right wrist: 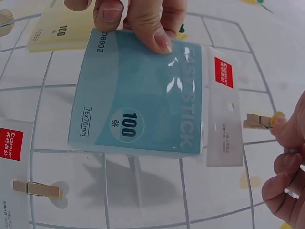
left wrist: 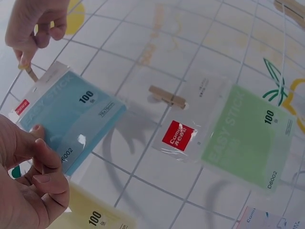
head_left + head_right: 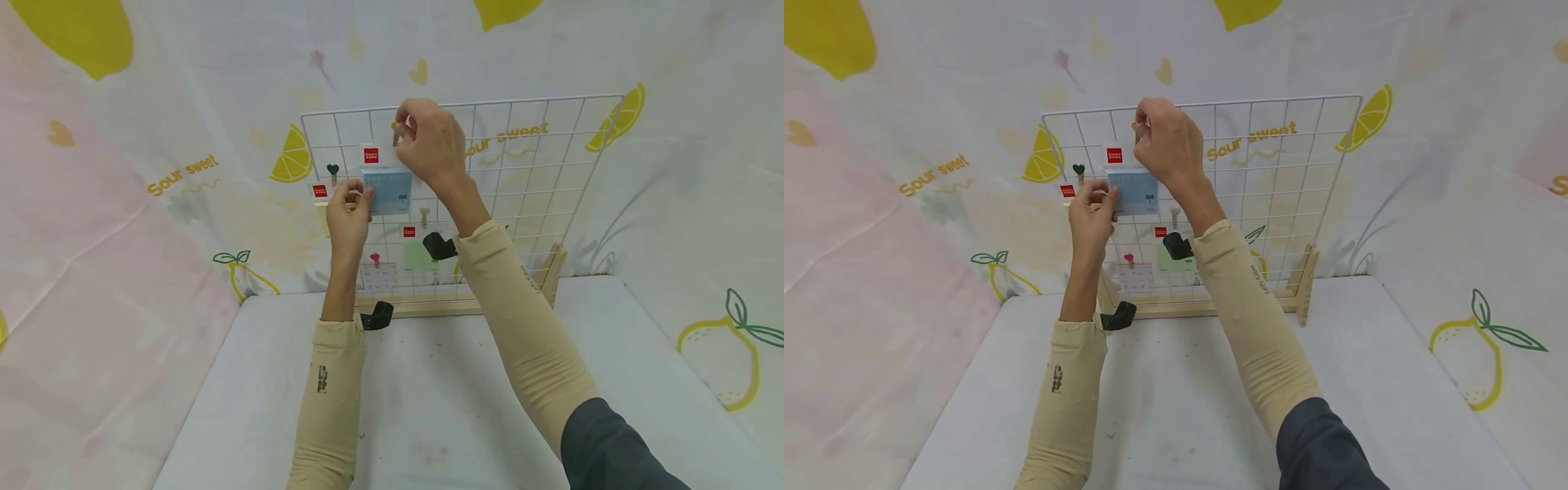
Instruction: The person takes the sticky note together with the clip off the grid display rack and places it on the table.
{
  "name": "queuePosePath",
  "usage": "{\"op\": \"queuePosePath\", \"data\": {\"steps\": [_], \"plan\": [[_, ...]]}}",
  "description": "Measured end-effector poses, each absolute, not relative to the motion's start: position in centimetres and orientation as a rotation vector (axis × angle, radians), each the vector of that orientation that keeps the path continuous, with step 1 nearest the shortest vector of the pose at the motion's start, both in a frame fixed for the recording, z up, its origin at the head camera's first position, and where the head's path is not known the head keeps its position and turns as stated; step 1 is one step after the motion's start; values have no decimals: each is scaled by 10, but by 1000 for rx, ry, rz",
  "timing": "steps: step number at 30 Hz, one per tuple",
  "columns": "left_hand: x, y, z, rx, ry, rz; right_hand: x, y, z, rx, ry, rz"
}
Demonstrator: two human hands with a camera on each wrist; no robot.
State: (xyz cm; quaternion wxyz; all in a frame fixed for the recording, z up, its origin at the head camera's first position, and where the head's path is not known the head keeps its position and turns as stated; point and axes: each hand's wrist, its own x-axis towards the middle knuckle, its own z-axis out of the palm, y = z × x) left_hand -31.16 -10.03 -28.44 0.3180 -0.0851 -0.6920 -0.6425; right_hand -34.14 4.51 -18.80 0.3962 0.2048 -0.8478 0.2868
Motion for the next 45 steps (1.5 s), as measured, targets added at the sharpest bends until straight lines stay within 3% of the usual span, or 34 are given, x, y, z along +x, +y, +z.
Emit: {"op": "queuePosePath", "data": {"steps": [32,45], "plan": [[-299,-130,-294,-284,-1828,-1647,-325,62,-195,589,-2201,713],[-280,-137,-290,-251,-1868,-1605,-312,76,-199,613,-2230,692]]}}
